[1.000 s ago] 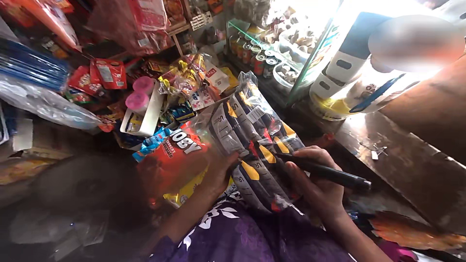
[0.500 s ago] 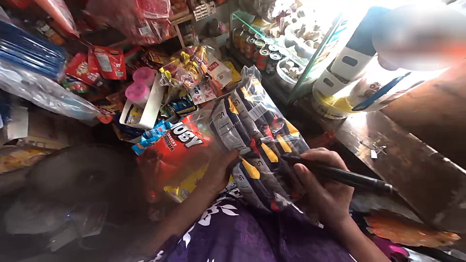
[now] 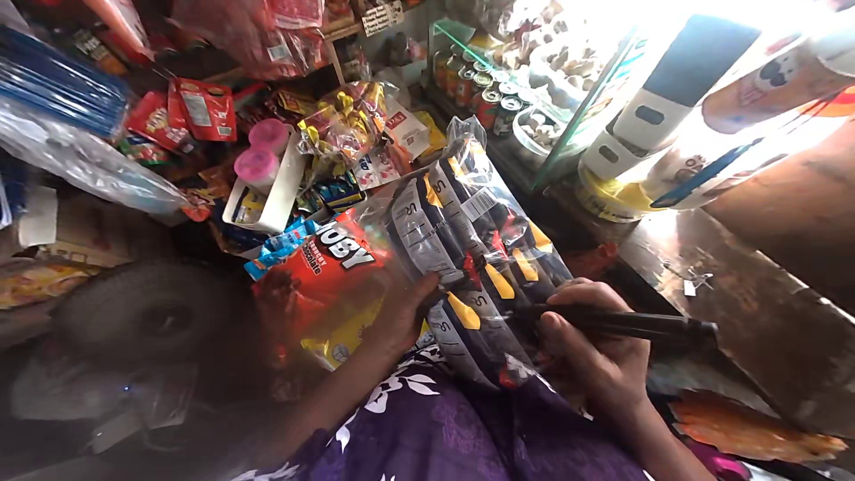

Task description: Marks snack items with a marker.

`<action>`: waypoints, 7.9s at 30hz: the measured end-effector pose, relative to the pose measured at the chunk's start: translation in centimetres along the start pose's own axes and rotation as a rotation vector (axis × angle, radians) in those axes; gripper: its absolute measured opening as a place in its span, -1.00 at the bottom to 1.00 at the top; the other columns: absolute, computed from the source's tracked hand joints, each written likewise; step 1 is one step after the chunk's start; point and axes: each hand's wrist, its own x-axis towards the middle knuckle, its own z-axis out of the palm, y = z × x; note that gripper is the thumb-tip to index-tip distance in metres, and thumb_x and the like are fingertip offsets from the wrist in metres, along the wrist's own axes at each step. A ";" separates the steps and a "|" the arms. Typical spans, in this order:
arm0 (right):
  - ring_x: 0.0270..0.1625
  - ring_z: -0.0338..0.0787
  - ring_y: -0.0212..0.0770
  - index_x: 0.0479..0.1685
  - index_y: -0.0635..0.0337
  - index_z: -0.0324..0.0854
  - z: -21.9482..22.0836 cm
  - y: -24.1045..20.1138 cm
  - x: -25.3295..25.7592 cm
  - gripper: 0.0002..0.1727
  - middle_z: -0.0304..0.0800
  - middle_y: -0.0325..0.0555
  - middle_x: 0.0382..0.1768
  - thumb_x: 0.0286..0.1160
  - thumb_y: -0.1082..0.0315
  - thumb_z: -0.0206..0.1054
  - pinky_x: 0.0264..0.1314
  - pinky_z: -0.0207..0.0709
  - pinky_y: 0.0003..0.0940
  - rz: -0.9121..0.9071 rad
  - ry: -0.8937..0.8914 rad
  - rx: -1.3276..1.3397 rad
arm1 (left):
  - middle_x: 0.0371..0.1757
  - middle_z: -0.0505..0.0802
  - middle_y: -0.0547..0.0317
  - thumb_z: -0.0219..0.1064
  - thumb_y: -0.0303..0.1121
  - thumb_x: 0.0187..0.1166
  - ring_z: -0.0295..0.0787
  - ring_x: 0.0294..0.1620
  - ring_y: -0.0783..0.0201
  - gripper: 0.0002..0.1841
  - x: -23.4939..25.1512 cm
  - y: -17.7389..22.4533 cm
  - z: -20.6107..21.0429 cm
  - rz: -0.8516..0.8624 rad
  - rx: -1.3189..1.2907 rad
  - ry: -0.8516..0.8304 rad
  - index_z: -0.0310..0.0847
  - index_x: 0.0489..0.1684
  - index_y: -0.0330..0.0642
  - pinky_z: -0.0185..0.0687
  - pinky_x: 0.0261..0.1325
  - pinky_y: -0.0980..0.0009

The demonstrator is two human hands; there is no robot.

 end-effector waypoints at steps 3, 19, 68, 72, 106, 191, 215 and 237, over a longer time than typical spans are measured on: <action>-0.08 0.72 -0.67 -0.01 -0.05 0.72 0.0 0.0 0.8 -0.86 0.75 -0.55 -0.08 0.54 0.30 0.43 -0.03 0.63 -0.78 -0.031 0.077 0.001 | -0.26 0.85 0.31 0.16 -0.57 0.57 0.83 -0.19 0.46 -0.79 -0.3 0.6 0.4 0.039 0.031 0.056 0.54 0.06 -0.16 0.78 0.00 0.47; -0.05 0.67 -0.68 -0.13 0.01 0.67 1.1 1.5 1.9 -0.91 0.70 -0.47 -0.19 0.54 0.26 0.40 0.05 0.57 -0.78 -0.095 -0.003 -0.113 | -0.21 0.87 0.24 0.37 -0.43 0.47 0.84 -0.16 0.40 -0.75 -0.9 0.5 -2.1 0.092 -0.067 0.096 0.56 0.07 -0.16 0.80 0.02 0.43; -0.10 0.73 -0.64 -0.02 -0.14 0.75 0.6 1.6 2.4 -0.83 0.76 -0.61 -0.11 0.49 0.32 0.45 -0.06 0.65 -0.72 -0.078 0.171 0.011 | -0.31 0.86 0.50 0.07 -0.48 0.67 0.82 -0.23 0.58 -0.82 -0.9 1.0 -2.7 0.154 0.011 0.057 0.57 -0.08 0.03 0.77 -0.01 0.54; -0.07 0.70 -0.67 -0.08 -0.12 0.74 0.6 1.6 2.4 -0.87 0.73 -0.60 -0.15 0.47 0.31 0.43 0.00 0.60 -0.77 -0.085 0.126 0.009 | -0.29 0.87 0.49 0.17 -0.42 0.64 0.82 -0.20 0.57 -0.88 -0.3 0.7 -3.2 0.166 0.002 0.023 0.56 -0.03 0.02 0.78 0.00 0.53; -0.26 0.79 -0.53 -0.02 -0.05 0.66 0.2 2.5 2.3 -0.83 0.83 -0.50 -0.22 0.51 0.42 0.36 -0.13 0.73 -0.60 0.100 0.228 0.157 | -0.29 0.87 0.40 0.22 -0.45 0.55 0.83 -0.21 0.51 -0.83 0.5 0.6 -3.9 0.124 0.020 0.009 0.51 0.03 -0.08 0.79 -0.02 0.50; 0.00 0.85 -0.32 -0.13 -0.13 0.77 0.5 2.9 7.5 -0.87 0.88 -0.33 -0.24 0.48 0.12 0.44 0.45 0.57 -0.26 -0.124 0.068 0.691 | 0.16 0.73 -0.11 0.14 -0.48 0.71 0.66 0.19 0.32 -0.76 5.7 4.2 2.0 0.627 0.787 -0.153 0.65 0.06 -0.49 0.59 0.32 0.36; 0.03 0.86 -0.28 0.03 -0.14 0.73 -1.4 -1.4 6.3 -0.83 0.85 -0.37 -0.13 0.52 0.18 0.44 0.33 0.74 -0.19 -0.292 0.145 0.328 | -0.08 0.77 0.11 -0.16 -0.36 0.89 0.67 -0.06 0.57 -0.59 4.2 5.4 5.4 0.277 0.658 -0.205 0.61 0.19 -0.46 0.60 0.14 0.54; 0.10 0.71 -0.53 -0.14 0.06 0.64 -4.6 -1.5 8.5 -0.82 0.76 -0.32 -0.16 0.55 0.17 0.37 0.25 0.55 -0.61 -0.291 -0.241 -0.327 | -0.21 0.76 0.24 -0.15 -0.31 0.91 0.66 -0.20 0.60 -0.57 3.5 4.9 5.6 0.143 0.632 -0.190 0.69 0.09 -0.34 0.61 -0.05 0.57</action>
